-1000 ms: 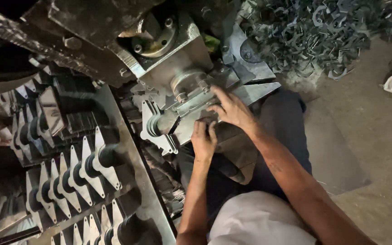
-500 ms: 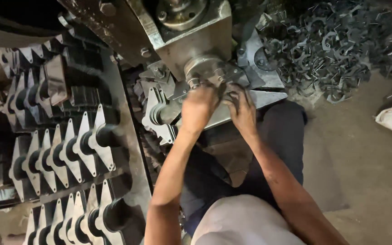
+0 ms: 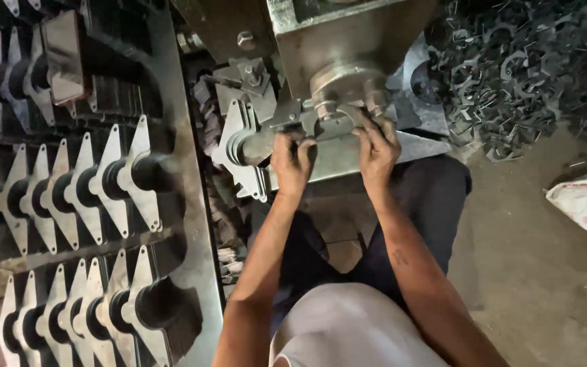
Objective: Using a hydraulic punch press to cut shapes out of metal plates.
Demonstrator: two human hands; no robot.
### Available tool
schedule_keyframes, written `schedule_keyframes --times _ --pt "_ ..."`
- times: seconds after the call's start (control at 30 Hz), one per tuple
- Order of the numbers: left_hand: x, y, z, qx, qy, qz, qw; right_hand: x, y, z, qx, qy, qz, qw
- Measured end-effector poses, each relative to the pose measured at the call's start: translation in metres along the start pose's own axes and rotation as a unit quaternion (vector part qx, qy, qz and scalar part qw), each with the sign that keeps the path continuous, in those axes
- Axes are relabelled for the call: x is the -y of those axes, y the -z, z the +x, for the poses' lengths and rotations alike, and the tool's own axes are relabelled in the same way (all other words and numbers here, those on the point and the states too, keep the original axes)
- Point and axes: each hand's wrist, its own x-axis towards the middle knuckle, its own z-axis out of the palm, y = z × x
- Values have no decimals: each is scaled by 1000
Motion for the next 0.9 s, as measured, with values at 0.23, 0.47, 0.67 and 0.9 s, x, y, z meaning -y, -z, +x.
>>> schedule_keyframes --times 0.23,0.47,0.67,0.9 --pt "-6 1 4 3 -9 28 1000 -3 -1 3 16 -5 -31 999" --pt "-6 4 3 10 -27 15 999 -28 -2 -9 20 0 -46 999" --pt "-42 55 34 32 -25 153 987 -13 4 -2 49 -80 3 996" --pt "74 144 17 124 25 478 869 -8 51 9 165 285 -311 892"
